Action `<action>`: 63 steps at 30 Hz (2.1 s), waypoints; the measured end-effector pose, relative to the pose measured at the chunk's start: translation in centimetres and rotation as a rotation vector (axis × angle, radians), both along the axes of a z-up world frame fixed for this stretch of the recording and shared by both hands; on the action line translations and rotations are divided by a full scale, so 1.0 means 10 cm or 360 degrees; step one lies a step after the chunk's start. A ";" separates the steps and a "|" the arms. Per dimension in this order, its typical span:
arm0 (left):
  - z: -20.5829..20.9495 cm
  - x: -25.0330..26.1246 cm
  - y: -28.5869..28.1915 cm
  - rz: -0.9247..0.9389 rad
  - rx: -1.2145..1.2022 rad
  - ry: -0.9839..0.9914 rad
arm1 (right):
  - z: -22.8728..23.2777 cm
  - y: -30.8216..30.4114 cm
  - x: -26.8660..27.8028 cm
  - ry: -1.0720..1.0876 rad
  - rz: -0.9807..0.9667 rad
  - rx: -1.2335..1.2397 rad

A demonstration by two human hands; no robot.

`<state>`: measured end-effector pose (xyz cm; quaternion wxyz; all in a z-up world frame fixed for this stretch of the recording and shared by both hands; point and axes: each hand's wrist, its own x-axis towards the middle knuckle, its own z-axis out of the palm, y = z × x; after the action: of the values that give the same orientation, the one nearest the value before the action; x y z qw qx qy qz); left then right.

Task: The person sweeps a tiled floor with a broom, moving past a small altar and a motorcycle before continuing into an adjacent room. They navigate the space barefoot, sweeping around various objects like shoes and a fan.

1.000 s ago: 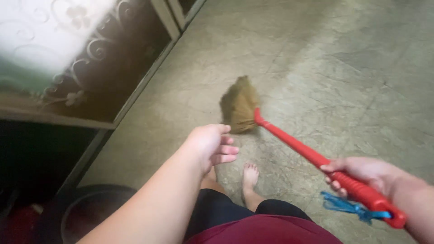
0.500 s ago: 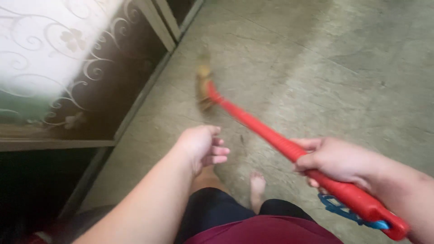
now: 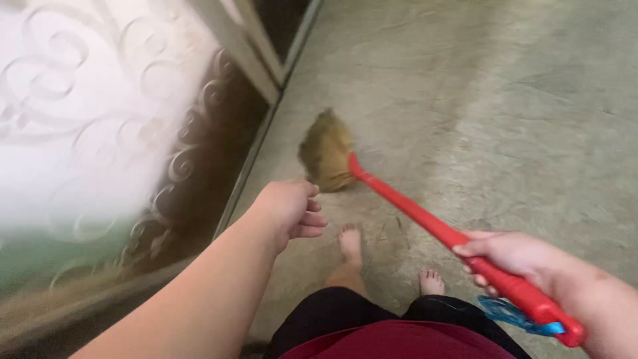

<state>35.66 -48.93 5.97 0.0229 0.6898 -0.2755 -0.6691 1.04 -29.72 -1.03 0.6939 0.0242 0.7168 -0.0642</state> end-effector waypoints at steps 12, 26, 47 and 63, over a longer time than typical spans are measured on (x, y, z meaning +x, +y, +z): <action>0.25 -0.61 -0.63 -0.0194 -0.0026 0.0164 | 0.80 -0.45 -0.27 0.0724 0.0184 -0.0226; 0.20 -0.73 -1.28 -0.0145 -0.0127 0.0178 | 0.28 -1.71 0.32 -0.0114 0.0401 -0.0323; 0.39 -2.31 -2.19 -0.0562 -0.0095 0.0083 | 1.16 -2.08 -1.29 0.0912 0.0562 -0.0166; 0.25 -2.16 -4.17 -0.0806 -0.0099 0.0065 | 0.04 -2.95 -1.13 0.0248 -0.0078 0.0034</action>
<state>14.05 -90.63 8.52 -0.1186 0.5842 -0.4596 -0.6584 -10.30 -59.24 -0.65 0.6338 0.0442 0.7685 -0.0751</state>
